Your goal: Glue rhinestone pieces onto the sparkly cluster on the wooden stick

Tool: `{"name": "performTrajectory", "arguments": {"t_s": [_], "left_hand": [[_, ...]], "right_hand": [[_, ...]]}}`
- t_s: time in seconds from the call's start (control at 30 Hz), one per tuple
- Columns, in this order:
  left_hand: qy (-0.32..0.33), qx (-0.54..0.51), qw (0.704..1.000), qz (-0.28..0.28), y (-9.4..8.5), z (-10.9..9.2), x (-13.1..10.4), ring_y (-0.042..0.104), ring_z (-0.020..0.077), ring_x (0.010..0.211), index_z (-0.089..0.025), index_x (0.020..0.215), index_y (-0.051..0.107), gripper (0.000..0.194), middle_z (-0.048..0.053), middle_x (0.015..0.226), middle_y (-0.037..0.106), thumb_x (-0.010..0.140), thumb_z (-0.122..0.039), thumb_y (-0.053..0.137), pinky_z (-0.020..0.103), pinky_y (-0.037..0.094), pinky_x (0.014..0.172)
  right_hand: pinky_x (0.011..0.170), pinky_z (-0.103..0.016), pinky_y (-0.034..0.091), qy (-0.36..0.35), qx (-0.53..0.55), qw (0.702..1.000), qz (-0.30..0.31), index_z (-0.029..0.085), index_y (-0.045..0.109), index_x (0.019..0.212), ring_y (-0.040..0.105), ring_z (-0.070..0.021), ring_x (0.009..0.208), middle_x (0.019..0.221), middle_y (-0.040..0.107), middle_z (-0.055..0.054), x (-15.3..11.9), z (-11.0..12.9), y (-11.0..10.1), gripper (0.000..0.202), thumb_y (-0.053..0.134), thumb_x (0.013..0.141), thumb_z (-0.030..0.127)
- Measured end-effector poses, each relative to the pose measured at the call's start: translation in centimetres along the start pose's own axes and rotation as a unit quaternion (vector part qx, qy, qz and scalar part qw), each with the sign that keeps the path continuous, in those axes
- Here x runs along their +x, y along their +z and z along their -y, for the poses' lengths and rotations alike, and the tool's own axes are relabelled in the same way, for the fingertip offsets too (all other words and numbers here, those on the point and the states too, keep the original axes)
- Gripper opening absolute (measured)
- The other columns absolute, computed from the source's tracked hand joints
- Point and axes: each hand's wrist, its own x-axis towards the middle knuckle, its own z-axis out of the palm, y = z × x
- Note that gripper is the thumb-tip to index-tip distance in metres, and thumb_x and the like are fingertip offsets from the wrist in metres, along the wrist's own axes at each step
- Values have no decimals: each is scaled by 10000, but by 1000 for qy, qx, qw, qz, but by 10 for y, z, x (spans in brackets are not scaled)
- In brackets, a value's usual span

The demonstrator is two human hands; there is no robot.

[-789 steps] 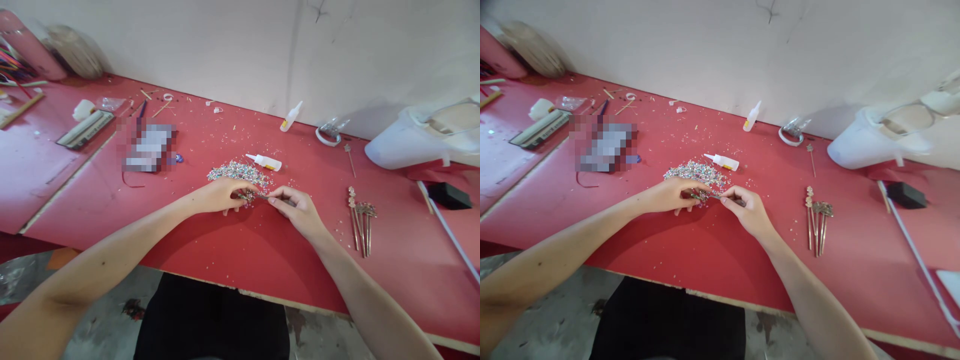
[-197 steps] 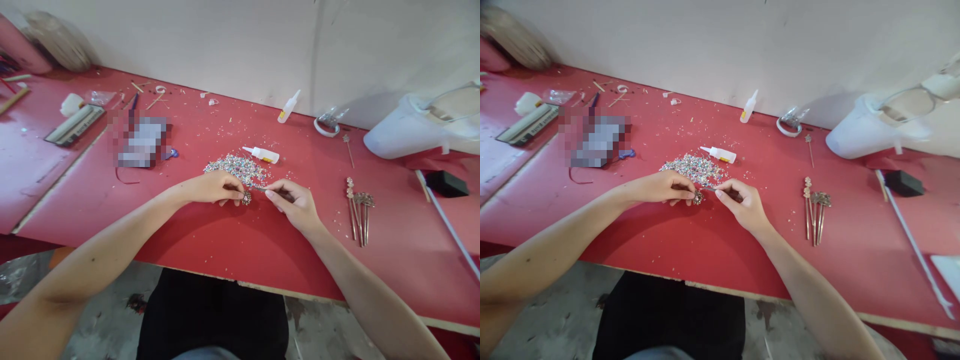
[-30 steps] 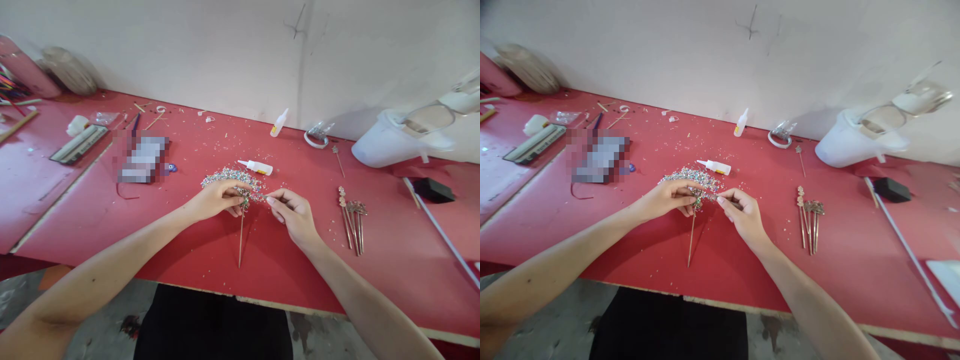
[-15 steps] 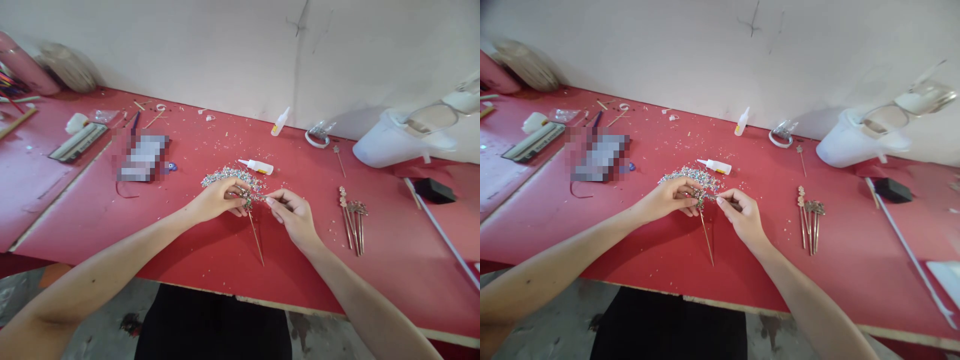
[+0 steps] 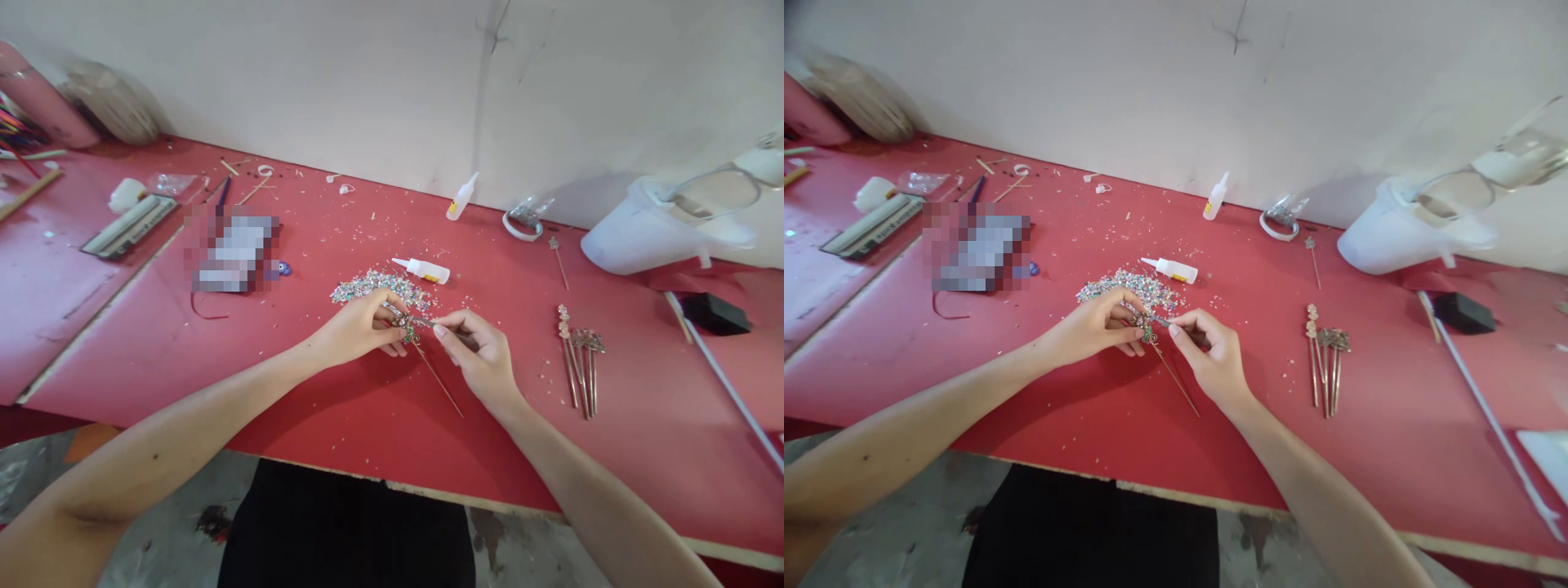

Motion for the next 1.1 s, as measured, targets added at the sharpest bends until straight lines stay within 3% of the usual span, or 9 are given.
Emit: {"name": "performTrajectory", "arguments": {"t_s": [0.2, 0.47, 1.1], "left_hand": [[-4, 16, 1000, -3, 1, 0, 0, 709, 180, 673, -171, 978, 414, 293, 1, 721, 653, 811, -239, 645, 310, 583, 676], [-4, -2, 1000, -4, 2, 3, 1, 709, 159, 640, -179, 935, 397, 294, -8, 706, 657, 806, -215, 659, 267, 595, 633], [-11, -15, 1000, -5, 2, 4, 1, 706, 162, 636, -177, 941, 402, 300, -15, 698, 651, 802, -207, 666, 286, 591, 632]], "right_hand": [[568, -258, 405, -39, -56, 998, -3, 213, 632, 823, 529, -131, 631, 709, 612, -5, -3, -1, 1, 131, 592, 875, 325], [576, -267, 422, -44, -65, 997, -2, 211, 651, 855, 551, -142, 636, 728, 636, -12, -4, -4, 2, 150, 589, 875, 346], [534, -253, 376, -41, -60, 997, 14, 210, 627, 826, 459, -113, 552, 643, 562, 15, -3, -1, 1, 172, 588, 877, 369]]}}
